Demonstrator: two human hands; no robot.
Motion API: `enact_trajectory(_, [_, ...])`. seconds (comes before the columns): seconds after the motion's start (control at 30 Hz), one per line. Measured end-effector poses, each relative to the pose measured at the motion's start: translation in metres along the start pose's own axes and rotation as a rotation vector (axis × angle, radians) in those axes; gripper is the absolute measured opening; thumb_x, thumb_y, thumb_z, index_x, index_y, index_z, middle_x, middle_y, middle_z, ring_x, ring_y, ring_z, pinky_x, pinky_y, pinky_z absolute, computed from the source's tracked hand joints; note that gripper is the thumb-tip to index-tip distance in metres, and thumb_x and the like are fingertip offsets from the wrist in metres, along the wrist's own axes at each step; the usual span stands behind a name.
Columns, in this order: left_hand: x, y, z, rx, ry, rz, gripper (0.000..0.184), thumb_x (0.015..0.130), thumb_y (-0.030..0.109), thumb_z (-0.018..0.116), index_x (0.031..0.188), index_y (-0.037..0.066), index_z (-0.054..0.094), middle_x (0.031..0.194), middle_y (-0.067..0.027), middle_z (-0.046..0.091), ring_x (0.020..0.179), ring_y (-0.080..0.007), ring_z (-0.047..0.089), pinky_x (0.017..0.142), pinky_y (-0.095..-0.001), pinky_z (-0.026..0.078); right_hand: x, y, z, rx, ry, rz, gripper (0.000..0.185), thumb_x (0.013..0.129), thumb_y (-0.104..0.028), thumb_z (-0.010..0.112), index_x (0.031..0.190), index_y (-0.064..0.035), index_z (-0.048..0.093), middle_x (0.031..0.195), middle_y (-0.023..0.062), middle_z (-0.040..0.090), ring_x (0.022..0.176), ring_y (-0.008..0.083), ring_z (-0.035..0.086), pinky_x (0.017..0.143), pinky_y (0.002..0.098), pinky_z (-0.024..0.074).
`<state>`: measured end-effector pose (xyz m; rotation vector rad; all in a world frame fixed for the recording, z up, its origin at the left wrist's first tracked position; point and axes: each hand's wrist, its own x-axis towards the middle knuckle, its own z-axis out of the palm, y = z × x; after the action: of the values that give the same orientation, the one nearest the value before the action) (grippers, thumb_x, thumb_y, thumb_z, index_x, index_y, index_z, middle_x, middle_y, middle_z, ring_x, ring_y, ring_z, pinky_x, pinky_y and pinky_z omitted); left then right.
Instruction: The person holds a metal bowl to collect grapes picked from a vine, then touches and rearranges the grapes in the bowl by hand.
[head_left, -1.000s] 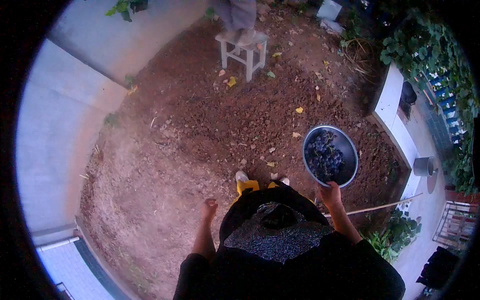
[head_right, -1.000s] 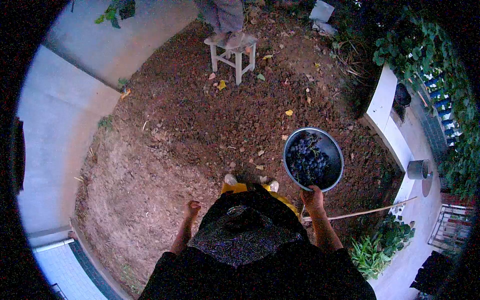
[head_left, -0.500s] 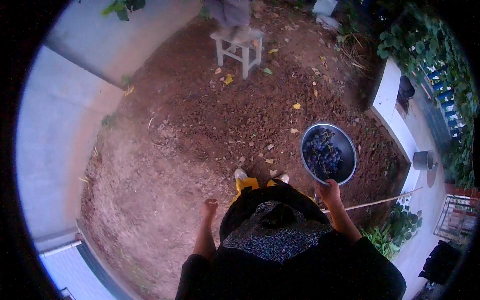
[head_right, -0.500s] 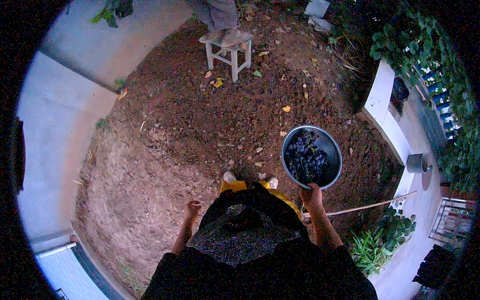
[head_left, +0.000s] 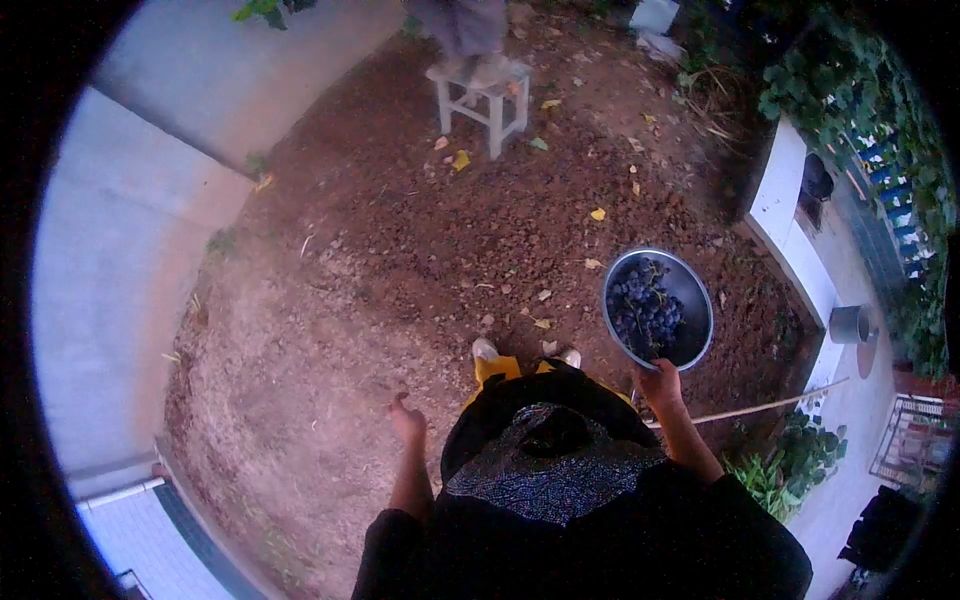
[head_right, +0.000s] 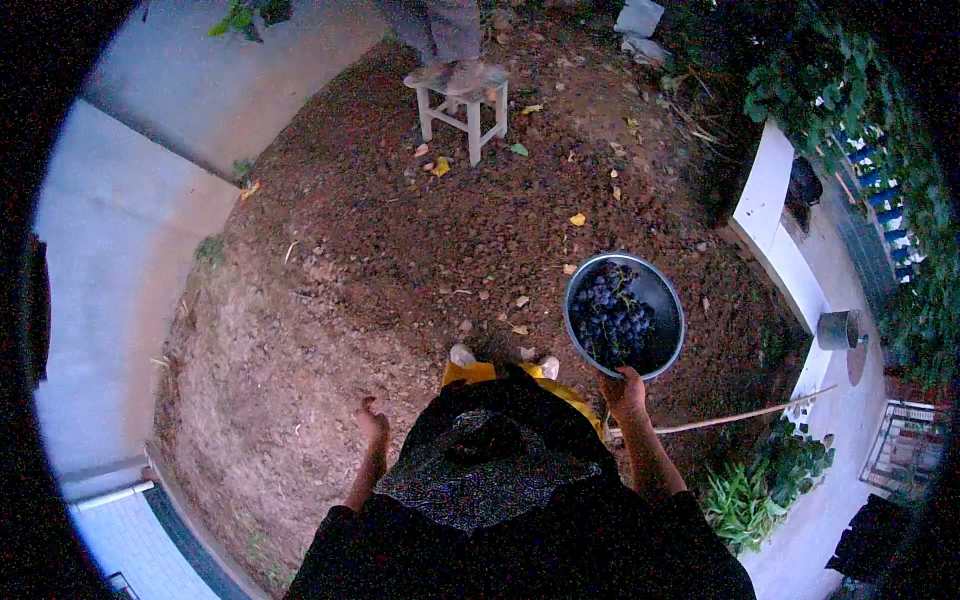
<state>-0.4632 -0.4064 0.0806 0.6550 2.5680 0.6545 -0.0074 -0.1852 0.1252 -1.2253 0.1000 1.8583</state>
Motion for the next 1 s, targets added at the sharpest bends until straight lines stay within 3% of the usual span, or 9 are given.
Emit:
enact_trajectory(0.17, [-0.015,0.036,-0.024,0.084,0.048,-0.158,0.042,0.058,-0.002,0.049,0.098,0.012,0.049,0.100,-0.0191,0.045,0.088,-0.0360,0.048,0.075,-0.0403,0.041,-0.005,0.000,0.005,-0.028,-0.057,0.015,0.037,0.071,-0.018,0.042,0.097,0.0065,0.047,0.088,0.0146,0.057,0.075,0.0262,0.055,0.066,0.0323,0.0462])
enact_trajectory(0.23, [-0.012,0.025,-0.020,0.086,0.054,-0.142,0.041,0.058,-0.002,0.050,0.097,0.011,0.049,0.100,-0.0184,0.046,0.088,-0.0356,0.048,0.073,-0.0405,0.041,-0.014,-0.002,0.012,0.014,-0.035,0.017,0.018,0.073,-0.009,0.045,0.087,0.0026,0.047,0.081,0.0126,0.057,0.067,0.0260,0.057,0.054,0.0317,0.0489])
enact_trajectory(0.4, [-0.013,0.020,-0.017,0.012,0.085,-0.089,0.034,0.062,0.002,0.050,0.095,0.011,0.052,0.095,-0.0165,0.051,0.086,-0.0338,0.052,0.071,-0.0401,0.043,-0.019,-0.003,0.022,0.003,0.006,0.023,0.015,0.072,-0.009,0.045,0.081,0.0025,0.048,0.076,0.0125,0.057,0.061,0.0235,0.055,0.050,0.0298,0.0477])
enact_trajectory(0.57, [0.001,-0.001,0.001,0.055,-0.058,-0.252,0.024,0.065,0.009,0.047,0.086,0.011,0.060,0.081,-0.0174,0.059,0.078,-0.0324,0.057,0.069,-0.0388,0.045,-0.035,-0.004,0.036,-0.072,-0.087,0.004,0.013,0.072,-0.010,0.044,0.074,0.0023,0.048,0.068,0.0118,0.056,0.054,0.0223,0.053,0.046,0.0295,0.0455])
enact_trajectory(0.77, [0.008,-0.020,0.012,0.040,-0.026,-0.121,0.022,0.061,0.007,0.050,0.081,0.010,0.061,0.074,-0.0160,0.059,0.074,-0.0310,0.058,0.067,-0.0373,0.045,-0.029,-0.001,0.038,-0.015,0.133,-0.034,0.015,0.074,-0.013,0.042,0.068,-0.0006,0.047,0.059,0.0097,0.051,0.044,0.0217,0.047,0.042,0.0288,0.0402])
enact_trajectory(0.83, [0.020,-0.054,0.033,-0.149,-0.041,-0.129,0.022,0.060,0.006,0.051,0.080,0.010,0.061,0.073,-0.0157,0.059,0.073,-0.0304,0.058,0.066,-0.0376,0.045,-0.006,-0.005,0.001,-0.177,-0.114,-0.061,0.025,0.073,-0.015,0.043,0.088,0.0029,0.050,0.083,0.0137,0.058,0.069,0.0226,0.057,0.056,0.0302,0.0471])
enact_trajectory(0.9, [0.016,-0.052,0.031,-0.334,-0.062,-0.142,0.022,0.060,0.006,0.051,0.078,0.010,0.061,0.071,-0.0155,0.059,0.072,-0.0297,0.058,0.065,-0.0378,0.045,-0.033,-0.010,0.030,-0.235,-0.127,-0.080,0.015,0.073,-0.013,0.043,0.080,0.0004,0.048,0.073,0.0111,0.055,0.062,0.0223,0.055,0.052,0.0304,0.0463])
enact_trajectory(0.93, [0.002,-0.027,0.012,-0.168,-0.043,-0.082,0.021,0.060,0.007,0.052,0.078,0.010,0.061,0.071,-0.0152,0.059,0.071,-0.0295,0.058,0.064,-0.0378,0.045,-0.044,-0.012,0.044,-0.291,-0.137,-0.097,0.008,0.073,-0.010,0.044,0.071,-0.0020,0.046,0.063,0.0086,0.052,0.055,0.0221,0.053,0.048,0.0305,0.0455])
enact_trajectory(1.0, [0.004,-0.003,0.002,-0.022,-0.018,0.001,0.020,0.060,0.009,0.053,0.078,0.010,0.061,0.071,-0.0149,0.059,0.070,-0.0293,0.058,0.063,-0.0379,0.045,-0.035,-0.017,0.049,-0.483,-0.140,-0.258,0.008,0.073,-0.009,0.044,0.076,-0.0018,0.045,0.068,0.0089,0.052,0.057,0.0222,0.053,0.050,0.0307,0.0459])
